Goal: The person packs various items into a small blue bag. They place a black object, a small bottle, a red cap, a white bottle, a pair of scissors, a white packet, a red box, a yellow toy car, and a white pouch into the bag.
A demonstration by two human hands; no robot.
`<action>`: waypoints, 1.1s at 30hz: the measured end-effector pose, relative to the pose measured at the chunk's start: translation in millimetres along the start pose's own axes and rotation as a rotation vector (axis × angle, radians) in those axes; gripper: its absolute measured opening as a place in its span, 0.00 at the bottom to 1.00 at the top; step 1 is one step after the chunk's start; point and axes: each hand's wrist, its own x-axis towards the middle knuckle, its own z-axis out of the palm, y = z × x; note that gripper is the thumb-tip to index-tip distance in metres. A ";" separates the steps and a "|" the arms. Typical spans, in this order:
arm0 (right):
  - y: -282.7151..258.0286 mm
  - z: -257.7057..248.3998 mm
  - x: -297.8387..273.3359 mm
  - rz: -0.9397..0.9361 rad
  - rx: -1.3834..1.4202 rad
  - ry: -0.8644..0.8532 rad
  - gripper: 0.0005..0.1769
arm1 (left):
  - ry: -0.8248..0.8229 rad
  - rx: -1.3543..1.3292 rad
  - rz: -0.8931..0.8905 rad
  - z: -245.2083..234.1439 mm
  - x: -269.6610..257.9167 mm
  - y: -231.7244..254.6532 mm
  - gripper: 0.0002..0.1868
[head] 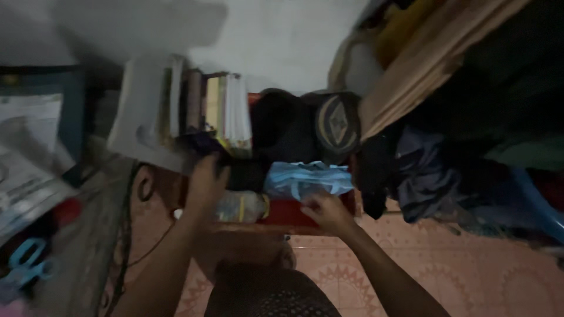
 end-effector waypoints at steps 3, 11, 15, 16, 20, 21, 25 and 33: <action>-24.0 34.8 55.7 -0.097 0.538 0.027 0.21 | -0.117 0.067 -0.349 5.4 -2.6 -67.5 0.35; -60.8 134.2 189.2 0.290 0.513 0.226 0.31 | -0.272 -0.333 -0.677 79.8 17.7 -153.4 0.47; -53.5 145.1 199.8 0.472 0.448 0.237 0.31 | -0.288 -0.464 -0.504 95.3 22.9 -167.1 0.40; -49.1 149.3 201.2 0.505 0.573 0.188 0.30 | -0.286 -0.564 -0.503 98.0 21.6 -166.4 0.41; -26.8 171.0 210.8 0.419 0.732 0.114 0.30 | -0.295 -0.580 -0.761 97.4 24.6 -166.5 0.44; -20.5 176.2 214.4 0.345 0.685 0.127 0.31 | -0.284 -0.552 -0.741 99.0 26.6 -169.5 0.43; -4.2 173.6 232.5 0.452 0.786 -0.116 0.29 | -0.245 -0.431 -0.694 108.6 30.8 -180.8 0.43; -42.1 143.7 208.9 0.539 0.934 -0.093 0.30 | -0.231 -0.342 -0.638 83.5 26.0 -150.4 0.34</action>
